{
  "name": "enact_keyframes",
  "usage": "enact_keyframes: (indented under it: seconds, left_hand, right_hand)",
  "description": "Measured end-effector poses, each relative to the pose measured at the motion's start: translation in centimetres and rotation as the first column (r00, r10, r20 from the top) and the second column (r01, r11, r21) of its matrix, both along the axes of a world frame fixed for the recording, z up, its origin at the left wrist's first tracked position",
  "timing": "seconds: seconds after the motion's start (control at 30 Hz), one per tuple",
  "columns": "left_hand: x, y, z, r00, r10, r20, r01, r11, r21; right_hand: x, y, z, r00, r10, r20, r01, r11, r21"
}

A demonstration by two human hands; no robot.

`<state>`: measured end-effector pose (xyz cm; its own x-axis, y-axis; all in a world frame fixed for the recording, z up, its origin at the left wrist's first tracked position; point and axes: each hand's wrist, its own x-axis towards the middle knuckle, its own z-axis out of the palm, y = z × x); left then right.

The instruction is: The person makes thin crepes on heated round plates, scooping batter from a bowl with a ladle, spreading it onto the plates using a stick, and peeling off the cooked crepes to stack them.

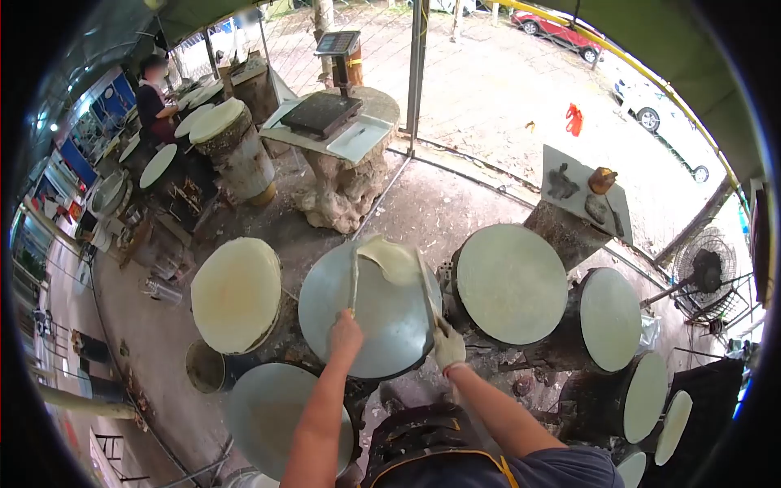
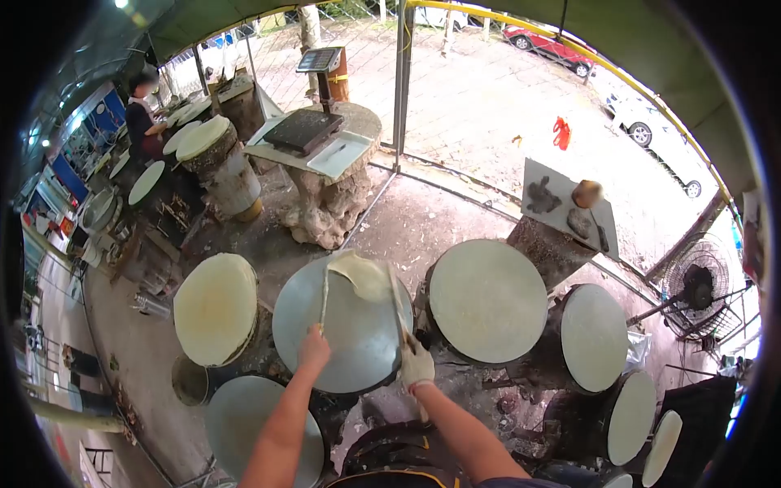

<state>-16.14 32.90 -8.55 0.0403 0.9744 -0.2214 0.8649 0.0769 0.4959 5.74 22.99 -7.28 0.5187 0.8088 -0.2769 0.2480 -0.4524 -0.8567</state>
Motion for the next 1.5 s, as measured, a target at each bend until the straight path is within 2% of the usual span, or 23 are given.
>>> enact_keyframes:
  seconds: [0.03, 0.07, 0.13, 0.17, 0.27, 0.3, 0.4, 0.43, 0.53, 0.57, 0.67, 0.7, 0.73, 0.8, 0.9, 1.03, 1.07, 1.13, 1.23, 1.33, 1.37, 1.4, 1.5]
  left_hand:
    - [-0.9, 0.0, 0.0, 1.0, -0.004, -0.011, 0.003, 1.0, -0.005]
    - [-1.7, -0.3, -0.1, 1.0, -0.01, -0.028, 0.01, 1.0, -0.017]
    - [-2.7, -0.2, -0.7, 0.999, -0.006, -0.053, 0.006, 1.0, -0.013]
    - [-2.9, -0.4, -0.6, 0.998, -0.004, -0.067, 0.003, 1.0, -0.012]
    - [-4.2, -1.3, 1.3, 0.993, -0.008, -0.115, 0.017, 0.997, 0.08]
    - [-4.9, -1.3, 1.3, 0.994, 0.001, -0.112, 0.009, 0.996, 0.086]
    - [-6.6, -2.0, 0.8, 0.99, 0.015, -0.141, -0.001, 0.995, 0.099]
    - [-7.0, -2.4, 0.7, 0.985, 0.012, -0.175, 0.005, 0.995, 0.099]
    - [-8.5, -3.8, 1.4, 0.976, 0.036, -0.214, -0.016, 0.996, 0.092]
    - [-9.0, -4.1, 1.6, 0.976, 0.049, -0.213, -0.03, 0.996, 0.089]
    - [-11.4, -4.8, 1.4, 0.967, 0.095, -0.235, -0.067, 0.99, 0.124]
    - [-11.7, -5.1, 1.2, 0.969, 0.079, -0.232, -0.047, 0.989, 0.14]
    - [-11.7, -5.6, 1.8, 0.971, 0.065, -0.228, -0.029, 0.987, 0.157]
    - [-12.2, -6.5, 2.0, 0.975, 0.049, -0.218, -0.004, 0.98, 0.2]
    - [-13.8, -7.4, 1.4, 0.977, 0.056, -0.207, -0.004, 0.97, 0.244]
    - [-14.5, -8.8, 3.3, 0.972, 0.069, -0.223, -0.035, 0.988, 0.15]
    - [-14.3, -8.8, 3.9, 0.973, 0.049, -0.227, -0.023, 0.993, 0.119]
    - [-14.8, -9.7, 3.1, 0.977, 0.047, -0.206, -0.016, 0.989, 0.149]
    - [-15.7, -11.4, 2.6, 0.976, 0.123, -0.18, -0.098, 0.985, 0.143]
    - [-15.6, -12.2, 3.1, 0.973, 0.149, -0.175, -0.128, 0.984, 0.128]
    - [-15.6, -12.7, 3.3, 0.974, 0.138, -0.181, -0.117, 0.986, 0.122]
    - [-15.1, -13.1, 3.5, 0.976, 0.147, -0.163, -0.128, 0.985, 0.119]
    - [-14.2, -14.4, 4.4, 0.979, 0.179, -0.101, -0.163, 0.975, 0.15]
  right_hand:
    - [-1.7, -0.4, -3.2, 0.922, -0.157, -0.354, 0.195, 0.978, 0.075]
    - [-2.5, -0.7, -2.5, 0.999, -0.035, -0.012, 0.034, 0.994, -0.109]
    - [-3.5, 1.8, -6.8, 0.98, 0.196, 0.043, -0.201, 0.962, 0.183]
    - [-4.1, 3.2, -0.2, 0.958, 0.143, -0.247, -0.179, 0.975, -0.13]
    - [-2.2, 2.8, -1.8, 0.928, 0.1, -0.359, -0.091, 0.995, 0.043]
    - [-2.4, 1.8, -1.5, 0.942, 0.008, -0.336, 0.025, 0.995, 0.094]
    - [-5.0, 2.0, -6.5, 0.997, 0.038, -0.065, -0.037, 0.999, 0.015]
    - [-5.3, 3.1, -4.8, 0.969, 0.242, 0.045, -0.244, 0.969, 0.048]
    - [-4.3, 4.9, -0.9, 0.783, 0.096, -0.614, -0.179, 0.981, -0.075]
    - [-3.4, 4.7, -4.0, 0.791, 0.165, -0.589, -0.145, 0.986, 0.081]
    - [-4.1, 3.4, -5.7, 0.936, -0.014, -0.352, 0.03, 0.999, 0.041]
    - [-5.2, 3.7, -5.9, 0.994, 0.077, -0.073, -0.077, 0.997, 0.006]
    - [-6.5, 4.6, -3.0, 0.98, 0.194, 0.048, -0.198, 0.977, 0.079]
    - [-6.5, 7.1, -0.5, 0.899, 0.239, -0.366, -0.33, 0.921, -0.209]
    - [-3.7, 6.4, -1.4, 0.841, 0.292, -0.455, -0.303, 0.952, 0.05]
    - [-6.1, 5.2, -2.8, 0.975, 0.151, -0.163, -0.149, 0.988, 0.028]
    - [-6.9, 6.1, -2.7, 0.948, 0.299, 0.11, -0.302, 0.953, 0.012]
    - [-6.9, 7.9, -2.2, 0.869, 0.387, -0.309, -0.435, 0.895, -0.101]
    - [-3.2, 7.4, -2.3, 0.796, 0.425, -0.43, -0.458, 0.888, 0.029]
    - [-2.9, 7.5, -6.2, 0.819, 0.146, -0.555, -0.128, 0.989, 0.071]
    - [-4.4, 7.5, -3.6, 0.836, 0.238, -0.494, -0.255, 0.966, 0.034]
    - [-5.6, 7.7, 0.0, 0.871, 0.489, -0.045, -0.491, 0.868, -0.073]
    - [-5.2, 8.7, -0.2, 0.755, 0.593, -0.28, -0.621, 0.784, -0.012]
